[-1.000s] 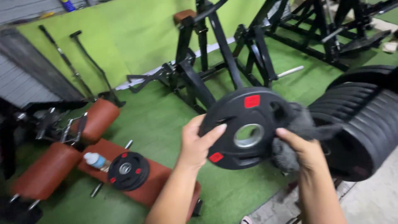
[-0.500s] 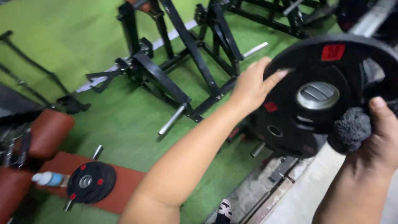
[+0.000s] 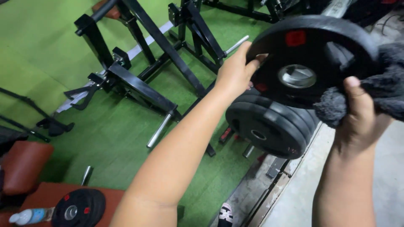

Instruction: Cleaning and wiping down gym weight plates with a cloth and cleaning solution.

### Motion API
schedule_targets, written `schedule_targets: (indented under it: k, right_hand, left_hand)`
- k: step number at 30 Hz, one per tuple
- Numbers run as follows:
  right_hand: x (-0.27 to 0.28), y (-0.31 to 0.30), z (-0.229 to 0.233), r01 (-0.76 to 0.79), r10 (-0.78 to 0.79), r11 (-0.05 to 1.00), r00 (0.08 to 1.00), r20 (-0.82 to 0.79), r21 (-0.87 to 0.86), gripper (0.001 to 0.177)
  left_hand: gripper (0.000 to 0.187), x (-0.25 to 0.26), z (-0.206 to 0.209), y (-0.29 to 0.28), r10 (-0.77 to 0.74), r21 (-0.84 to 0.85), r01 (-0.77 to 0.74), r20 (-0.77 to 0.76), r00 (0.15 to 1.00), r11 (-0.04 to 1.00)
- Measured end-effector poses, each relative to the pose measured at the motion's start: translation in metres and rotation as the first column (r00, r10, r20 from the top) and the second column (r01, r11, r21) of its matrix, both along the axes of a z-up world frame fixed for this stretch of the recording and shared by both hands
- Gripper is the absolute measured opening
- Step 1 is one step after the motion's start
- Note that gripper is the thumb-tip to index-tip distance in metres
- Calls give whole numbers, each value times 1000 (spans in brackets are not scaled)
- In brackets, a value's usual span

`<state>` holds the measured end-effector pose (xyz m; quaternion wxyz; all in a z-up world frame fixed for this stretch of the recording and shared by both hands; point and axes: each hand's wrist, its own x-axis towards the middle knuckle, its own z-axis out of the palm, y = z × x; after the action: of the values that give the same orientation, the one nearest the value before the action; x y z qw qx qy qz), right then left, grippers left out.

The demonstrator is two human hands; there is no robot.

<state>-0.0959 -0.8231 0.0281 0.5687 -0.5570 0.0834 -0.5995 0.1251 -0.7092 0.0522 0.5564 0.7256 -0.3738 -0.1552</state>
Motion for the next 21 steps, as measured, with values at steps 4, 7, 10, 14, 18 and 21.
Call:
schedule_targets:
  k: [4,7,10,14,18,21]
  right_hand:
    - [4,-17,-13,-86,86,996,995,52,1,47]
    - [5,-23,-13,-7,6,999,1000,-30,-33,44]
    - [11,-36,-11,-95,88,992,992,87,78,48]
    - [23,-51,-8,-107,93,986,990,108,129,44]
    - [33,-70,-10,-128,99,970,984,145,207,46]
    - [38,-100,-23,-142,128,984,984,128,110,46]
  left_hand:
    - [31,11,-12,-16,22,22,-22,14,1000,1000]
    - [28,22,-32,-27,47,-166,-9,225,973,986]
    - [28,18,-9,-29,134,-280,0,460,878,960]
    - [29,23,1,-46,53,-15,-50,255,965,999]
    - [32,38,-17,-75,120,-121,-78,401,908,990]
    - [33,57,-34,-103,82,-157,-19,403,912,987]
